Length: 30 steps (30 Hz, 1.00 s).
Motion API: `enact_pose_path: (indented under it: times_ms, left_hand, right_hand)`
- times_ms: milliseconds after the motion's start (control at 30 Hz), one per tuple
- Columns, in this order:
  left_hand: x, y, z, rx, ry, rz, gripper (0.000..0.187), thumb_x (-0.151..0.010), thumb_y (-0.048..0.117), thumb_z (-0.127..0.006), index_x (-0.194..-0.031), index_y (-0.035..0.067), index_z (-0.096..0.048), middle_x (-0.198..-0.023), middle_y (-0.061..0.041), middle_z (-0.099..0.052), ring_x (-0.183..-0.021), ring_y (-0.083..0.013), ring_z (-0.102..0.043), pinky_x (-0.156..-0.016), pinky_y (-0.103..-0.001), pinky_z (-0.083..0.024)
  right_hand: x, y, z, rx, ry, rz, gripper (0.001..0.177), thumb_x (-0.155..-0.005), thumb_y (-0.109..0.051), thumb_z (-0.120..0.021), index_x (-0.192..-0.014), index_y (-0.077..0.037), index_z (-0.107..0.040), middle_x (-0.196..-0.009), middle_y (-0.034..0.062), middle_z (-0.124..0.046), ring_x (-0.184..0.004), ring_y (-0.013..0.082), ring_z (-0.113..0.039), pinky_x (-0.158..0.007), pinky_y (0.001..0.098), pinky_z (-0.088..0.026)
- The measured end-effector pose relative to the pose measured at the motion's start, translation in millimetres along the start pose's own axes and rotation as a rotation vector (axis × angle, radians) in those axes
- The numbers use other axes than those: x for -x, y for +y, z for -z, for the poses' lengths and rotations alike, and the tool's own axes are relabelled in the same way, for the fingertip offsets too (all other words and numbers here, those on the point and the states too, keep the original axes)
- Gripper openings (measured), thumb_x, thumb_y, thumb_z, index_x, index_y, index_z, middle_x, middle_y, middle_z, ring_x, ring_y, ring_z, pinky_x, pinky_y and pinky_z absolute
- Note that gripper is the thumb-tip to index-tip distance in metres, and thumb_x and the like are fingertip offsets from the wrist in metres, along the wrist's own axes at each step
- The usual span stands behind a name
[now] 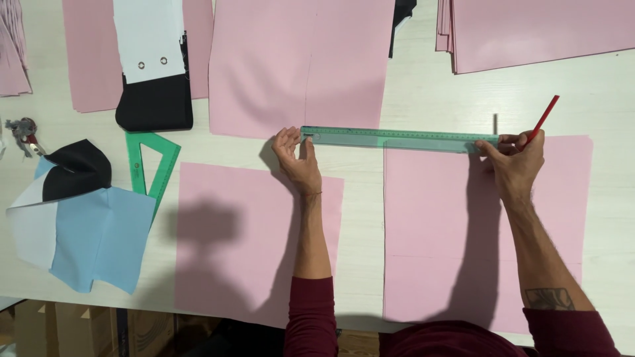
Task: Measuring and marking lines on squares of pink leather using a ruler and pencil on a workshop table.
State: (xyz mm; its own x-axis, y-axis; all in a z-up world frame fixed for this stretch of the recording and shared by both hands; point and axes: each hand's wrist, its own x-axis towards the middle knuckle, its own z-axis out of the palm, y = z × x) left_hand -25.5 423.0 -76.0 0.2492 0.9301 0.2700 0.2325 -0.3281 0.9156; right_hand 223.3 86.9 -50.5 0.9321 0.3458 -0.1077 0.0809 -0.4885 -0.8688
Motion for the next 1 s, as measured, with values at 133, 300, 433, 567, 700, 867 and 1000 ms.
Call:
enact_pose_path:
  times_ms: [133, 300, 433, 567, 700, 867, 1000]
  left_hand:
    - [0.0, 3.7, 0.4, -0.02, -0.029, 0.027, 0.064, -0.088, -0.009, -0.077, -0.141, 0.008, -0.045, -0.129, -0.017, -0.066, -0.12, -0.0318, -0.069, -0.112, -0.046, -0.059]
    - [-0.6, 9.0, 0.7, -0.047, -0.041, 0.023, 0.063, -0.088, -0.009, -0.076, -0.141, 0.007, -0.045, -0.129, -0.016, -0.067, -0.119, -0.0297, -0.07, -0.111, -0.043, -0.058]
    - [-0.1, 6.5, 0.7, -0.054, -0.046, 0.021, 0.063, -0.089, -0.008, -0.076, -0.141, 0.006, -0.044, -0.13, -0.018, -0.066, -0.12, -0.0309, -0.069, -0.111, -0.043, -0.059]
    - [-0.5, 7.9, 1.4, -0.076, -0.052, 0.018, 0.062, -0.089, -0.008, -0.076, -0.141, 0.005, -0.045, -0.13, -0.018, -0.067, -0.12, -0.0306, -0.069, -0.111, -0.043, -0.058]
    - [-1.7, -0.6, -0.9, -0.032, -0.056, 0.005, 0.062, -0.089, -0.007, -0.077, -0.141, 0.005, -0.046, -0.127, -0.016, -0.066, -0.118, -0.0301, -0.068, -0.109, -0.043, -0.059]
    - [2.5, 57.5, 13.4, 0.117, -0.096, 0.032, 0.057, -0.088, -0.008, -0.079, -0.135, 0.006, -0.05, -0.126, -0.014, -0.067, -0.118, -0.0275, -0.069, -0.108, -0.04, -0.06]
    - [62.0, 113.9, 16.3, 0.283, -0.283, 0.024, 0.048, -0.086, -0.01, -0.078, -0.127, 0.004, -0.056, -0.119, -0.012, -0.07, -0.112, -0.0237, -0.07, -0.109, -0.04, -0.062]
  right_hand:
    - [-1.1, 2.6, 2.0, 0.028, -0.01, -0.013, 0.061, -0.095, -0.005, -0.091, -0.112, -0.011, -0.032, -0.102, 0.0124, -0.061, -0.087, 0.0243, -0.073, -0.073, 0.0319, -0.066]
    - [1.2, -7.2, 4.6, -0.029, -0.058, -0.04, 0.058, -0.096, -0.005, -0.088, -0.114, -0.01, -0.033, -0.099, 0.0098, -0.058, -0.08, 0.0212, -0.07, -0.069, 0.0298, -0.064]
    - [1.6, -5.8, 4.6, -0.041, -0.057, -0.025, 0.059, -0.096, -0.006, -0.089, -0.112, -0.012, -0.032, -0.1, 0.0112, -0.06, -0.081, 0.0214, -0.07, -0.067, 0.0299, -0.063]
    - [1.8, -11.8, 4.2, -0.05, -0.06, -0.047, 0.059, -0.096, -0.006, -0.088, -0.111, -0.012, -0.031, -0.102, 0.0103, -0.06, -0.085, 0.021, -0.071, -0.074, 0.0305, -0.065]
    - [-0.2, -10.7, 5.8, -0.083, -0.062, -0.087, 0.058, -0.095, -0.006, -0.087, -0.11, -0.012, -0.031, -0.103, 0.0128, -0.06, -0.081, 0.0244, -0.073, -0.066, 0.0326, -0.067]
    - [13.0, -10.0, 36.6, -0.227, -0.026, -0.005, 0.059, -0.095, 0.004, -0.084, -0.112, -0.011, -0.03, -0.113, 0.0136, -0.056, -0.088, 0.0275, -0.072, -0.065, 0.0334, -0.068]
    - [38.9, 29.4, 114.3, -0.383, 0.132, 0.073, 0.061, -0.102, 0.013, -0.081, -0.131, -0.005, -0.031, -0.13, 0.0179, -0.059, -0.104, 0.0331, -0.072, -0.077, 0.0446, -0.074]
